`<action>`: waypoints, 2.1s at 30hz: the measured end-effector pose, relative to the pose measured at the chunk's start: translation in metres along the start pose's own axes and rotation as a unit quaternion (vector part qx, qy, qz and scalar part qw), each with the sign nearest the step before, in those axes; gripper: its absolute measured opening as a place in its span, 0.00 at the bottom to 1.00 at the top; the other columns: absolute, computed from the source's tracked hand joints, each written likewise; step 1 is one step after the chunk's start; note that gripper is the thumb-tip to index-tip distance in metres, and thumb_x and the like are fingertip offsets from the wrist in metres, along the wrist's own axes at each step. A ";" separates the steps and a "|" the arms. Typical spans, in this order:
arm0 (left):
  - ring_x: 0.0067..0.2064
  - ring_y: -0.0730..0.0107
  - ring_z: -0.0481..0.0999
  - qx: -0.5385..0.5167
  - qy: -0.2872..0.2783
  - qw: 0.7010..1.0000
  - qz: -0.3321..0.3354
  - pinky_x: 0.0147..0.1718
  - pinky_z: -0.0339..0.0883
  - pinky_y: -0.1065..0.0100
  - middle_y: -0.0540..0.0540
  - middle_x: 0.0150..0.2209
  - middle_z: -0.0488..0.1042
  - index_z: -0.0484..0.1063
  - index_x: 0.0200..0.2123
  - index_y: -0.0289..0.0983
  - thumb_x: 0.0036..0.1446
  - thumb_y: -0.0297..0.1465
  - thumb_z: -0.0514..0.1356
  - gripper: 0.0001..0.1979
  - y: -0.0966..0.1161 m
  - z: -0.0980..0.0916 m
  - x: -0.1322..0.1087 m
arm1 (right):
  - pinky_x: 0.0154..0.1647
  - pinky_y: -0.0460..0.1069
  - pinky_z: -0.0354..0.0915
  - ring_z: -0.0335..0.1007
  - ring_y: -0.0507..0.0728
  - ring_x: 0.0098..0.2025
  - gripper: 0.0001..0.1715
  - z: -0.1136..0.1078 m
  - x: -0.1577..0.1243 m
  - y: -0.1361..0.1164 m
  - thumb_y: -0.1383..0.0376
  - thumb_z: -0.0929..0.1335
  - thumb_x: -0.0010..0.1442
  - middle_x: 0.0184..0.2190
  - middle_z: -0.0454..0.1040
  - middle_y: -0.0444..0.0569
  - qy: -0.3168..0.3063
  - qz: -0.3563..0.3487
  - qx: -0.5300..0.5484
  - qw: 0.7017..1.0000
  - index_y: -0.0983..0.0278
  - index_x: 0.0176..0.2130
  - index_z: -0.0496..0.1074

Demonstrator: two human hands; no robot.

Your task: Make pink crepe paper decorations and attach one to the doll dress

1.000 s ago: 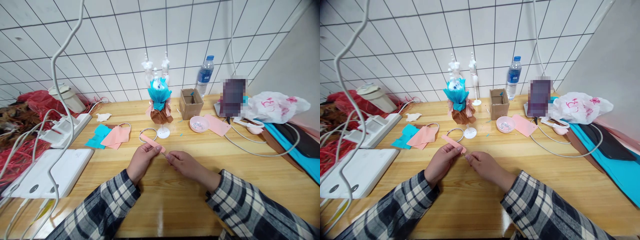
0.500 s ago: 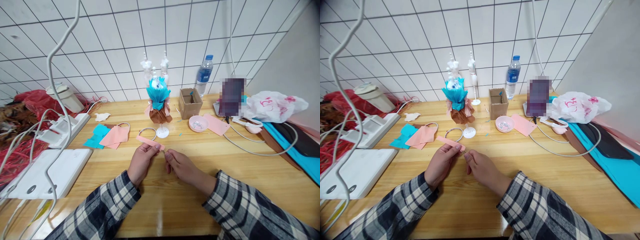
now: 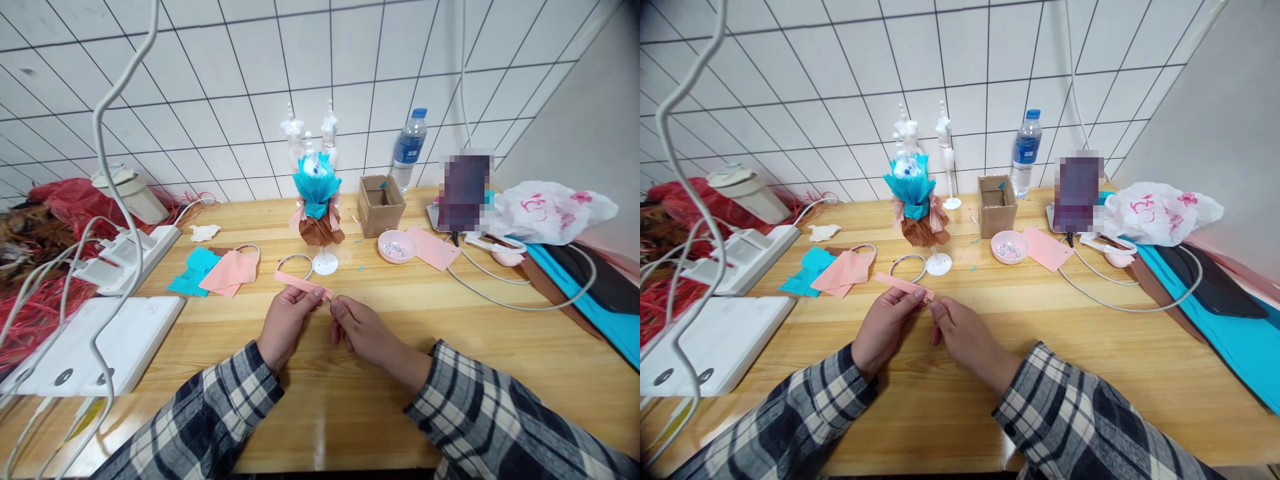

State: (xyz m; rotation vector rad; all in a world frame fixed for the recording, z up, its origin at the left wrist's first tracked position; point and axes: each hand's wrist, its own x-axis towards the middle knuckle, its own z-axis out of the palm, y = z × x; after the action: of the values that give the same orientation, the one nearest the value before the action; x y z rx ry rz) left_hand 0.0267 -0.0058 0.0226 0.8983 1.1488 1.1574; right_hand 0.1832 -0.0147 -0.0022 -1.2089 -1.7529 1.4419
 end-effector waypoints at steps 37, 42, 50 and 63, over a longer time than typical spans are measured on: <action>0.31 0.69 0.75 0.004 -0.096 0.994 -0.043 0.35 0.67 0.68 0.47 0.31 0.79 0.76 0.31 0.34 0.49 0.35 0.68 0.10 0.000 -0.015 0.005 | 0.22 0.46 0.51 0.52 0.48 0.20 0.31 -0.018 0.001 -0.012 0.40 0.57 0.62 0.18 0.58 0.38 -0.092 0.033 0.060 0.993 0.62 0.27 0.59; 0.30 0.71 0.74 -0.003 -0.101 0.994 -0.041 0.34 0.66 0.70 0.48 0.29 0.79 0.76 0.30 0.35 0.49 0.34 0.68 0.09 -0.001 -0.017 0.006 | 0.21 0.45 0.50 0.51 0.48 0.19 0.31 -0.021 0.001 -0.015 0.39 0.57 0.61 0.17 0.58 0.37 -0.106 0.039 0.065 0.991 0.62 0.25 0.58; 0.30 0.71 0.74 -0.007 -0.108 0.993 -0.041 0.34 0.67 0.70 0.49 0.28 0.78 0.76 0.30 0.35 0.49 0.34 0.69 0.09 0.000 -0.016 0.005 | 0.21 0.46 0.49 0.50 0.48 0.18 0.30 -0.020 0.002 -0.014 0.41 0.57 0.62 0.16 0.58 0.37 -0.110 0.045 0.070 0.990 0.62 0.26 0.59; 0.31 0.71 0.74 0.008 -0.111 0.993 -0.045 0.35 0.67 0.70 0.47 0.30 0.79 0.77 0.31 0.34 0.49 0.34 0.69 0.09 -0.001 -0.018 0.006 | 0.22 0.45 0.49 0.51 0.48 0.22 0.30 -0.019 0.003 -0.006 0.40 0.60 0.60 0.22 0.56 0.39 -0.109 0.051 0.101 0.988 0.63 0.27 0.59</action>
State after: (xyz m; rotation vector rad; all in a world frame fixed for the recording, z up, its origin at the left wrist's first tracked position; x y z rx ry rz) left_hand 0.0093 -0.0002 0.0169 0.9512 1.0079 0.9512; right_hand 0.1960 -0.0033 0.0082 -1.0815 -1.6522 1.8247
